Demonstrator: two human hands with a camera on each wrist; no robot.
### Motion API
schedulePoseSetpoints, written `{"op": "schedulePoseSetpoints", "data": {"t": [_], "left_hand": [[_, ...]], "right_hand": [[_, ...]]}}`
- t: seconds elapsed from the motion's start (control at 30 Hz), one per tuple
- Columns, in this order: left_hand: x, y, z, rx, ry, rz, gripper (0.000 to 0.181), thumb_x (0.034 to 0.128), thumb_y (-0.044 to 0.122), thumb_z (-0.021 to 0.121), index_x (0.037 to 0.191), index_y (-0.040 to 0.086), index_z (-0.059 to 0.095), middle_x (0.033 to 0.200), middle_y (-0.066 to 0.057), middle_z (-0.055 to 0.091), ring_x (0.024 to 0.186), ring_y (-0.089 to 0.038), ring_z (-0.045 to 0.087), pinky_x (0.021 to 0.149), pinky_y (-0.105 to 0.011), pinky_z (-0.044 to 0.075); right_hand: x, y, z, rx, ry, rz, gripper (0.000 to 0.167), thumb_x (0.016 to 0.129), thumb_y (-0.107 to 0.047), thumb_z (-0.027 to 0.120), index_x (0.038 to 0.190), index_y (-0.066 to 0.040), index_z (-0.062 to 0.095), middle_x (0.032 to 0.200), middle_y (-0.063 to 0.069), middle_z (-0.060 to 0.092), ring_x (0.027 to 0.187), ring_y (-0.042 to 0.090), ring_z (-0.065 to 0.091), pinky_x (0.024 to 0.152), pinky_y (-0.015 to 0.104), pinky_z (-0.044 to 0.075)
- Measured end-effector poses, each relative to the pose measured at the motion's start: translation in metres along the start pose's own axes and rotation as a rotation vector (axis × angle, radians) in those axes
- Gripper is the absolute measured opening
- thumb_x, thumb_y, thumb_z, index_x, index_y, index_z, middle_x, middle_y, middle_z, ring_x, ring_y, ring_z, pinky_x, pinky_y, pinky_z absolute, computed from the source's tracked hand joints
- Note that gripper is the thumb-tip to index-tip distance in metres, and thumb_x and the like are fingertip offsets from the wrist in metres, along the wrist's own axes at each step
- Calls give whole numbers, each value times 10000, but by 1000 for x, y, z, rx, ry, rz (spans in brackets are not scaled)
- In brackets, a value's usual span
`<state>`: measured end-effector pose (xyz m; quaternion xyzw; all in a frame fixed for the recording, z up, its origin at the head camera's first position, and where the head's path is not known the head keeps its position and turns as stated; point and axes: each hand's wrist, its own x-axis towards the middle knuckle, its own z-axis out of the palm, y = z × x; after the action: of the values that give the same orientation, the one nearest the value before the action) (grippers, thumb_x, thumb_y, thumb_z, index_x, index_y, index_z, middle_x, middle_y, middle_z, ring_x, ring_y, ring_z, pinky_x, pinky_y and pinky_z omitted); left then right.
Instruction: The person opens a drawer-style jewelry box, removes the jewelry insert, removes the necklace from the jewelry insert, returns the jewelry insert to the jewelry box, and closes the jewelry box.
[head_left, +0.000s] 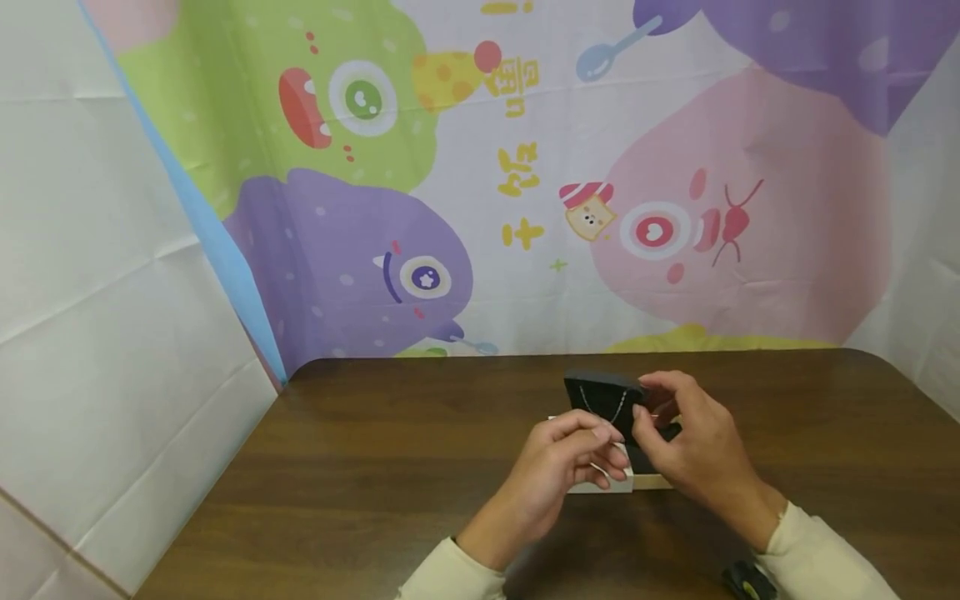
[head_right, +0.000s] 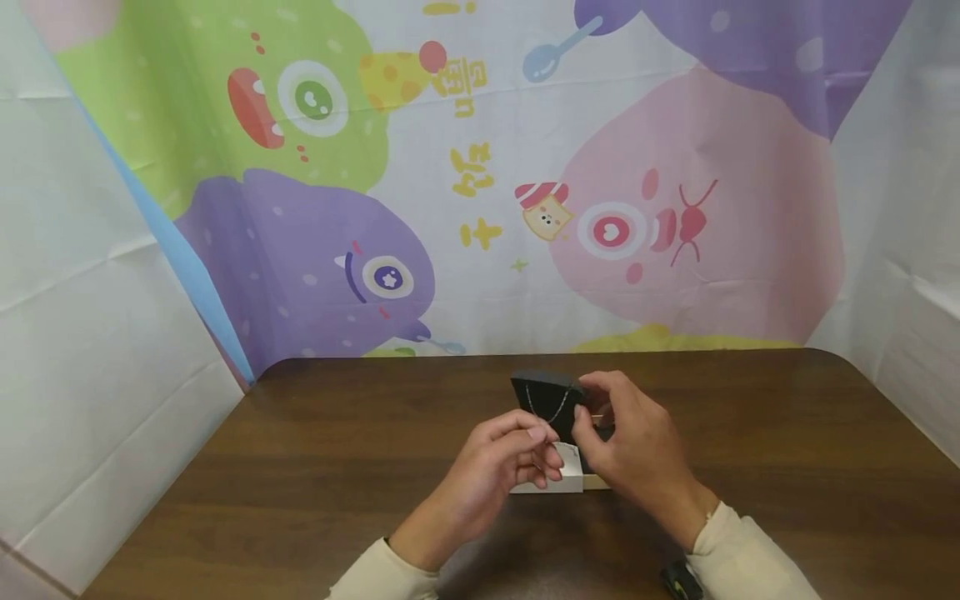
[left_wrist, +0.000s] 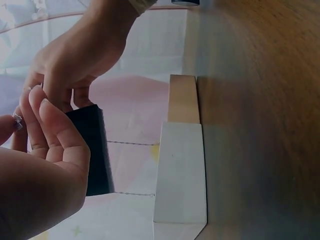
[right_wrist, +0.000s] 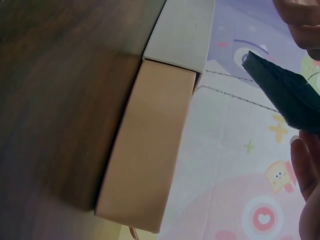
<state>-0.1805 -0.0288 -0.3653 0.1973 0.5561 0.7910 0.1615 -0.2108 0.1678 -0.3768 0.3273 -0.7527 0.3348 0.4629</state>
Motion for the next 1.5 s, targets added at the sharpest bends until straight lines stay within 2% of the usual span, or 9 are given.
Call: {"op": "schedulePoseSetpoints", "data": {"t": [0.2, 0.47, 0.73, 0.97, 1.2, 1.5], "left_hand": [[-1, 1, 0, 6, 16, 43, 270, 986, 178, 586, 1045, -82, 631, 803, -15, 703, 712, -130, 677, 654, -272, 511], [1, 0, 0, 32, 81, 88, 327, 995, 161, 573, 1096, -148, 599, 802, -17, 684, 684, -126, 667, 628, -271, 507], [1, -3, -1, 91, 127, 150, 336, 1023, 191, 578, 1148, -117, 629, 782, -20, 664, 657, -123, 660, 611, -264, 513], [2, -3, -1, 125, 152, 169, 336, 1024, 220, 588, 1153, -84, 652, 782, -26, 659, 662, -130, 658, 611, -261, 513], [2, -2, 0, 121, 169, 166, 319, 1015, 207, 602, 1145, -75, 674, 852, -30, 680, 675, -121, 652, 610, -259, 509], [1, 1, 1, 79, 206, 165, 295, 996, 181, 620, 1127, -75, 684, 1038, -160, 709, 716, -129, 669, 596, -245, 501]], "right_hand": [[0, -2, -1, -26, -52, -8, 357, 863, -188, 576, 1115, 63, 594, 873, 86, 658, 630, 178, 638, 577, 247, 514], [-4, -2, -1, -24, -117, -17, 355, 860, -188, 568, 1120, 53, 592, 830, 59, 665, 634, 160, 624, 557, 258, 508], [-5, -4, 2, -14, -167, -36, 327, 890, -203, 550, 1112, 31, 605, 814, 27, 656, 618, 133, 590, 568, 227, 484], [-3, -3, 7, -24, -112, -104, 273, 904, -224, 516, 1025, -12, 639, 839, -15, 635, 637, 69, 574, 574, 170, 448], [-4, -2, 9, -22, -126, -128, 249, 917, -224, 506, 1002, -32, 640, 871, -19, 620, 657, 58, 565, 588, 168, 445], [-5, -4, 11, -9, -118, -141, 234, 913, -211, 510, 988, -38, 649, 871, -37, 614, 623, 54, 538, 555, 194, 449]]}}
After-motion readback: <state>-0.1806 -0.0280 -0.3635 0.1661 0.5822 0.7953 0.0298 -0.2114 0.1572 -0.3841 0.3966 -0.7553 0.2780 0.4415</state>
